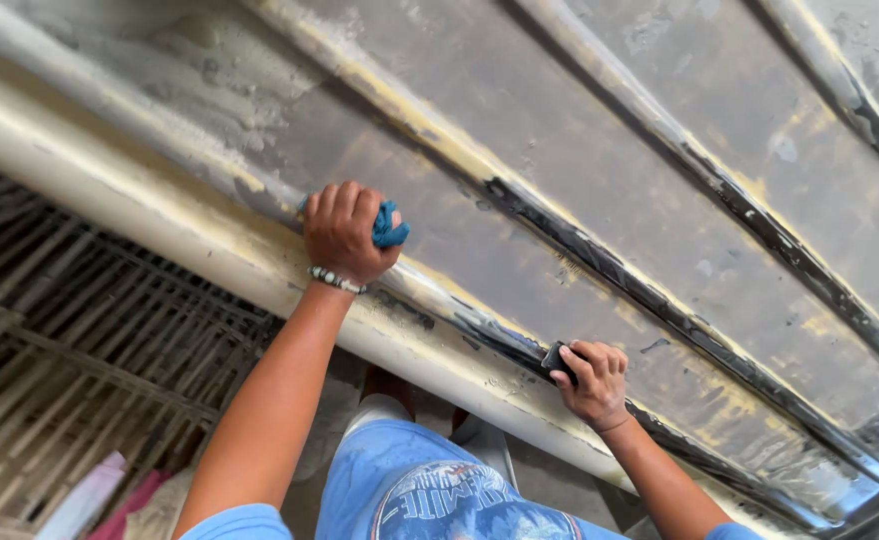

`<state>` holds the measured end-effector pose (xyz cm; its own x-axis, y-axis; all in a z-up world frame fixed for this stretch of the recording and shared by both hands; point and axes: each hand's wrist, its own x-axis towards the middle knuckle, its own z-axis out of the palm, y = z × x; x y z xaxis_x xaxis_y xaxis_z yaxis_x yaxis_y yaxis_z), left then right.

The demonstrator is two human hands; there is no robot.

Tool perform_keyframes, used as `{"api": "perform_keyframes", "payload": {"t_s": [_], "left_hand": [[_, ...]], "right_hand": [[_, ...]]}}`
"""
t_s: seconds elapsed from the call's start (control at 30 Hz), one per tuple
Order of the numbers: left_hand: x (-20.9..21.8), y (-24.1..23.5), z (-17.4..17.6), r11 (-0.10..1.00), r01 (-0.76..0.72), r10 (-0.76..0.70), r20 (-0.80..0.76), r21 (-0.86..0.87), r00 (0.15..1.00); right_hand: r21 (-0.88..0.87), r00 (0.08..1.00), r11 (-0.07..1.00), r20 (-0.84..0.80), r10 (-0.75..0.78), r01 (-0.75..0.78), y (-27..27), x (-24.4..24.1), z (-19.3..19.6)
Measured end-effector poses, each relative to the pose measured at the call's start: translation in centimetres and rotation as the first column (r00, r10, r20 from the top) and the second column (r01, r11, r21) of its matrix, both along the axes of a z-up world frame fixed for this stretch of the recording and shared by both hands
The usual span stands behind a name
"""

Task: The person scrubs a large, ribbed metal surface with a black abrasive pad and a blue cloth. They repeatedly wipe the surface, occasionally dipping the cloth into a bucket of water to clean it before resuming scrubbing.

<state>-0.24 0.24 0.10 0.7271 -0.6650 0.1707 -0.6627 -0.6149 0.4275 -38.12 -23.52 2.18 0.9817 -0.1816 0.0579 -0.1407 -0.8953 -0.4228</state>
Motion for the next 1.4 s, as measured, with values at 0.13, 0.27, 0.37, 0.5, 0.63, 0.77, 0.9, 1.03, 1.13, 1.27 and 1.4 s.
{"api": "perform_keyframes", "payload": {"t_s": [0.13,0.27,0.37,0.5,0.63,0.77,0.9,1.03,1.13,1.27,1.4], "left_hand": [[-0.1,-0.4,0.1,0.998,0.041,-0.041,0.0,0.046,0.999],[0.1,-0.7,0.5,0.987,0.132,-0.136,0.039,0.092,0.99],[0.3,-0.6,0.1,0.973,0.205,-0.21,0.038,0.108,0.977],[0.2,-0.2,-0.3,0.964,0.235,-0.241,0.031,0.125,0.97],[0.8,-0.9,0.6,0.967,0.233,-0.24,0.058,0.104,0.969],[0.9,-0.9,1.3,0.958,0.279,-0.279,-0.021,0.065,0.96],[1.1,-1.0,1.0,0.955,0.289,-0.284,-0.072,0.07,0.956],[1.0,-0.8,1.1,0.953,0.292,-0.283,-0.106,0.077,0.953],[1.0,-0.8,0.8,0.955,0.286,-0.278,-0.104,0.078,0.955],[1.4,-0.9,0.8,0.956,0.283,-0.273,-0.116,0.075,0.955],[0.9,-0.6,0.4,0.956,0.281,-0.27,-0.114,0.088,0.956]], "right_hand": [[0.012,1.0,1.0,0.018,-0.011,0.01,-0.6,0.2,0.1],[0.023,1.0,1.0,0.022,-0.002,0.001,-0.9,0.4,0.2],[0.014,1.0,1.0,0.015,-0.001,0.0,-0.8,0.6,0.4],[0.038,1.0,0.999,-0.001,-0.018,0.018,0.9,0.5,-0.3],[0.098,0.996,0.994,0.058,-0.063,0.057,5.4,12.3,0.6],[0.153,0.985,0.985,0.134,-0.105,0.085,8.3,23.8,1.5],[0.153,0.977,0.982,0.16,-0.139,0.114,8.6,26.5,1.3],[0.171,0.976,0.976,0.151,-0.159,0.133,8.7,26.4,1.4],[0.169,0.975,0.975,0.141,-0.169,0.145,8.7,26.4,1.1],[0.169,0.98,0.977,0.129,-0.152,0.129,8.6,26.8,1.0],[0.179,0.979,0.976,0.141,-0.149,0.123,8.8,26.5,1.1]]}}
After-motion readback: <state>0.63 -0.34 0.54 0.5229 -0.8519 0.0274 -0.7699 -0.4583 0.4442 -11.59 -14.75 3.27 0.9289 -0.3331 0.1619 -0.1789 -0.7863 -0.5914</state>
